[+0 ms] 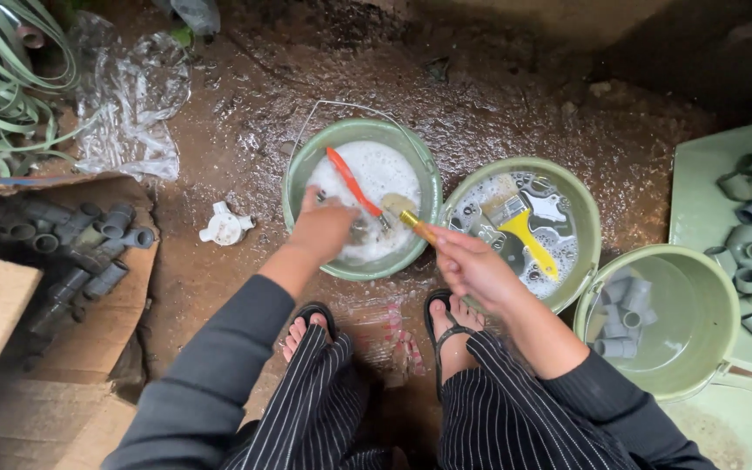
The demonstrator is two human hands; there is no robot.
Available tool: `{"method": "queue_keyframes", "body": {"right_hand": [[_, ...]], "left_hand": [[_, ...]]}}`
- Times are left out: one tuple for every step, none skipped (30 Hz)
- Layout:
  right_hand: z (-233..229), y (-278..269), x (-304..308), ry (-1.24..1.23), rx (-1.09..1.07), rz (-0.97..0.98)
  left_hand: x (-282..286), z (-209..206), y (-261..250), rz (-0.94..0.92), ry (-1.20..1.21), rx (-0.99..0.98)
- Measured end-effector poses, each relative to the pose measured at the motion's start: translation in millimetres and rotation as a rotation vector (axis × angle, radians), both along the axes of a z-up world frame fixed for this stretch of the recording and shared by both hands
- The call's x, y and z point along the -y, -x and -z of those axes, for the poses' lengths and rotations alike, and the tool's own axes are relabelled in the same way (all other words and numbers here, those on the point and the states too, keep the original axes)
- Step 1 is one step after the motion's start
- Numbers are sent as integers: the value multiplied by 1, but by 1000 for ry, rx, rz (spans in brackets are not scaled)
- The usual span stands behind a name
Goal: The person scrubs small gray pipe fittings with a brush in a bucket of soapy water, then rinses them in a second bucket of water. The cleaned fittings are placed into a green basin. The person repeats this process for multiple fittings throughout the clip.
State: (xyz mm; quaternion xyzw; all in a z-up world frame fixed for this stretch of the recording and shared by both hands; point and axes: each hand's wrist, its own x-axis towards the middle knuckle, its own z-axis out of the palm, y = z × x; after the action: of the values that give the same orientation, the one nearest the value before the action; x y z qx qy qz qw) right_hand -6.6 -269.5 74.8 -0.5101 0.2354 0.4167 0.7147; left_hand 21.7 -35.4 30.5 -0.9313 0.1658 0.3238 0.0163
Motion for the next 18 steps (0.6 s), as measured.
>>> {"method": "queue_keyframes", "body": {"right_hand": [[-13, -6, 2, 101, 113, -86], [-26, -11, 4, 200, 222, -174], [-30, -12, 9, 200, 217, -170], [-35, -13, 13, 285, 428, -220], [-41, -15, 16, 370, 640, -268], [-48, -13, 12, 369, 642, -265], [-55, -12, 8, 512, 773, -376], [-62, -9, 4, 660, 899, -486], [-64, -8, -1, 662, 900, -482], [-66, -6, -7, 858, 1188, -650], [-67, -4, -12, 1052, 1475, -821], [-55, 2, -15, 1050, 1472, -820], [-42, 8, -17, 1147, 1625, -811], [-30, 12, -20, 1245, 1783, -797], [-29, 7, -21, 1243, 1784, -795], [-27, 1, -23, 920, 1425, -739], [-26, -5, -25, 605, 1063, -661], [-32, -9, -21, 605, 1063, -663]], "left_hand": [[-3, -11, -1, -115, 286, -4], [-6, -23, 0, -233, 569, -12], [-6, -27, 1, -230, 569, -18], [-6, -32, 0, -274, 733, 23], [-7, -37, 0, -318, 898, 63], [-7, -38, 2, -315, 896, 65], [-8, -39, 3, -320, 917, 76], [-7, -39, 5, -323, 941, 84], [-3, -46, 4, -318, 941, 83], [2, -52, 4, -175, 890, 166], [7, -58, 4, -32, 836, 247], [6, -55, 7, -32, 834, 243], [5, -52, 10, -4, 801, 257], [5, -49, 12, 24, 767, 275], [-3, -42, 15, 24, 766, 275], [-11, -35, 17, 16, 766, 306], [-18, -27, 19, 7, 766, 336], [-20, -20, 24, 5, 767, 336]]}}
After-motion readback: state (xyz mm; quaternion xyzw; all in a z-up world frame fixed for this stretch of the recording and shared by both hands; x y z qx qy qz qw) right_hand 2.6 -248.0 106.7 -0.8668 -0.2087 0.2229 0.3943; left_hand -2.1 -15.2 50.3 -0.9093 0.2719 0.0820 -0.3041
